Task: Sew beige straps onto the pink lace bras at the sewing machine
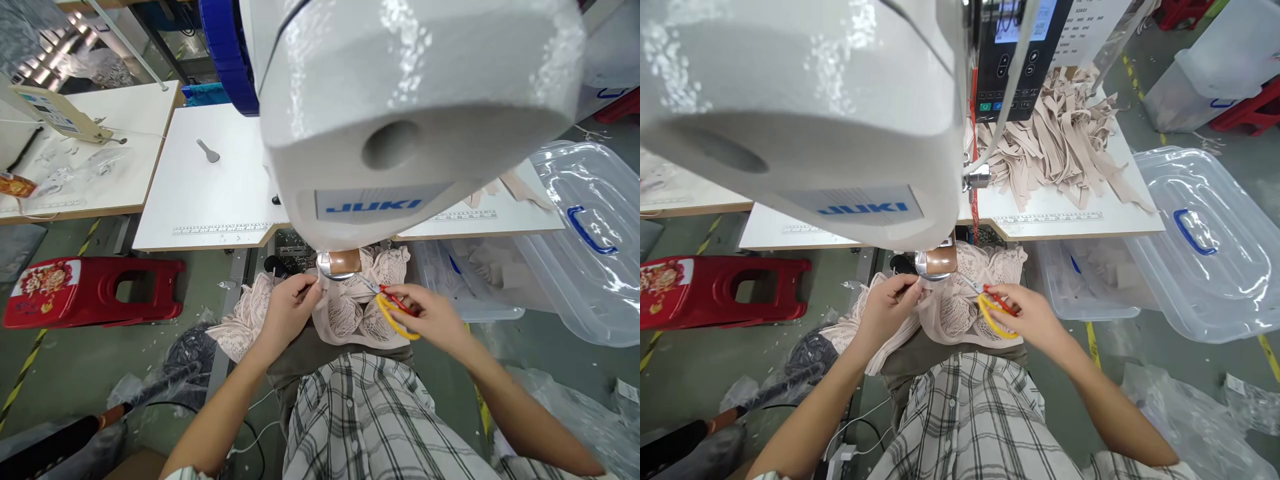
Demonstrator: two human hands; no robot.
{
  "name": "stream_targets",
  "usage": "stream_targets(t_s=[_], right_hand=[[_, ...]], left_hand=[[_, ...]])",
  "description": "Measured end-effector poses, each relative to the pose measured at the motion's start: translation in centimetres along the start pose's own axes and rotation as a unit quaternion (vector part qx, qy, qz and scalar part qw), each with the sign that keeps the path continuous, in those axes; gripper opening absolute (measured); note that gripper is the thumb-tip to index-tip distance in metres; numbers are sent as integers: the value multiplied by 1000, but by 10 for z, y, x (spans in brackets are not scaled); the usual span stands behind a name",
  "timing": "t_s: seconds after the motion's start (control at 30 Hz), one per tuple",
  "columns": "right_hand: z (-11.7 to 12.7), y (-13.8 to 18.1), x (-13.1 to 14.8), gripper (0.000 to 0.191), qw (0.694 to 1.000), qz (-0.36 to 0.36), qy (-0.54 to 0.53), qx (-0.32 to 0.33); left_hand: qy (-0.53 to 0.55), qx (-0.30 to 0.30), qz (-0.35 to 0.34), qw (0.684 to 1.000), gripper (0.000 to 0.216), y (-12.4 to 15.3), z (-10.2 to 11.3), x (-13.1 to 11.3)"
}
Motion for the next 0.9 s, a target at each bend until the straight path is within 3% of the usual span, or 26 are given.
stream_targets(t_s=[0.07, 0.17, 0.27, 0.33, 0.4, 0.43, 0.47, 0.53, 0.57, 0.63, 0.67, 0.73, 0.83, 0.9], right_hand=[[29, -23, -16, 28, 997, -27, 63, -32], [81, -73, -37, 33, 975, -60, 178, -121], [106, -113, -26, 30, 962, 14, 224, -155], [111, -112, -4, 28, 962, 72, 194, -180], [101, -93, 14, 29, 974, 83, 102, -186], [83, -81, 21, 30, 984, 84, 41, -149], [54, -70, 29, 32, 993, 95, -17, -69], [-11, -40, 48, 40, 982, 122, -97, 109], [-31, -29, 54, 53, 977, 126, -111, 132], [-51, -17, 61, 82, 975, 122, -146, 115], [-53, -16, 63, 87, 973, 112, -180, 89], [-51, -17, 62, 77, 956, 64, -283, 36], [-37, -24, 55, 52, 910, -36, -412, -28], [-21, -31, 60, 38, 903, -57, -421, -57]], left_hand=[[-87, -22, -35, 995, 24, 0, 6, -5], [-133, 2, -54, 990, 25, -3, 6, -8], [-77, 91, -24, 993, 27, -7, 1, -4], [-26, 151, -12, 988, 29, -5, -2, -3], [-37, 154, -22, 987, 25, -5, 0, -2], [-83, 124, -42, 988, 23, -6, 4, -2], [-142, 81, -79, 983, 22, -6, 7, -7], [-238, -9, -181, 954, 22, 1, 5, -27], [-263, -37, -234, 935, 25, 8, -2, -38], [-279, -61, -317, 904, 32, 24, -21, -60], [-277, -62, -341, 896, 35, 30, -30, -69], [-252, -53, -342, 904, 38, 35, -45, -81], [-111, -20, -230, 967, 39, 23, -52, -80], [-9, -15, -137, 990, 41, 14, -51, -69]])
Point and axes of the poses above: each hand's wrist, its own y-axis away from the middle knuckle, its own z-axis out of the back of the hand, x = y × z, the point moved 10 cm from there along -y, towards the middle knuckle, and after that the axes turned 3 degrees about y, right-handed, at the moved point
